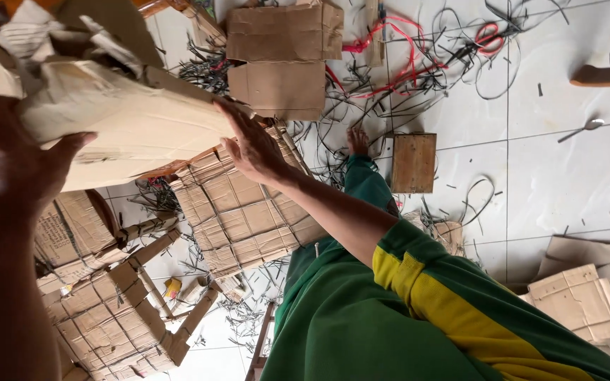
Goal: The person flattens and stacks cardboard pieces on a wooden chair, then secures the stack with black plastic strapping. The person ties the strapping by hand to form a compact bundle.
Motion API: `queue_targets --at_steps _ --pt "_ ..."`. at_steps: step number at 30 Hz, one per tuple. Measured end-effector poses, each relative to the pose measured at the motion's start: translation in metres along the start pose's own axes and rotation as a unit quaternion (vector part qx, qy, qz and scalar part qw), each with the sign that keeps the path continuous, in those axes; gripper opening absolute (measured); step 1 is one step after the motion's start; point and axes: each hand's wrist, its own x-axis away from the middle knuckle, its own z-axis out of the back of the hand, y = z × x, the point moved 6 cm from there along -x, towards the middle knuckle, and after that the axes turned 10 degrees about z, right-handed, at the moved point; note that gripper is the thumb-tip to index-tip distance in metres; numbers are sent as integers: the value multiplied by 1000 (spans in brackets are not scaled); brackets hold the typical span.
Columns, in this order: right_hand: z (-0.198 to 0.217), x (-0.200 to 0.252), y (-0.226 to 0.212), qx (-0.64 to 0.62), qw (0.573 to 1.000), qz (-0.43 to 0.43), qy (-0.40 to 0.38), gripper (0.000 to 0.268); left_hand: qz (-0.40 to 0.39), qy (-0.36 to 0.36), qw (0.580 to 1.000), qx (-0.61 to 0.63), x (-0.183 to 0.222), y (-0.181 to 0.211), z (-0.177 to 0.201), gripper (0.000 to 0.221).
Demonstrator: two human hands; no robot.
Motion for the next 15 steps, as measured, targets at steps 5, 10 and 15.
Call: queue_targets --at_steps 5,10,15 --pt "27 51 25 -56 994 -50 -82 54 70 -74 981 167 1 -4 -9 72" --pt "39 144 123 -75 926 -267 -257 33 186 -125 953 202 8 -16 -29 65" --pt "99 203 200 -9 854 -418 -311 32 254 -213 897 294 17 -30 -63 36"
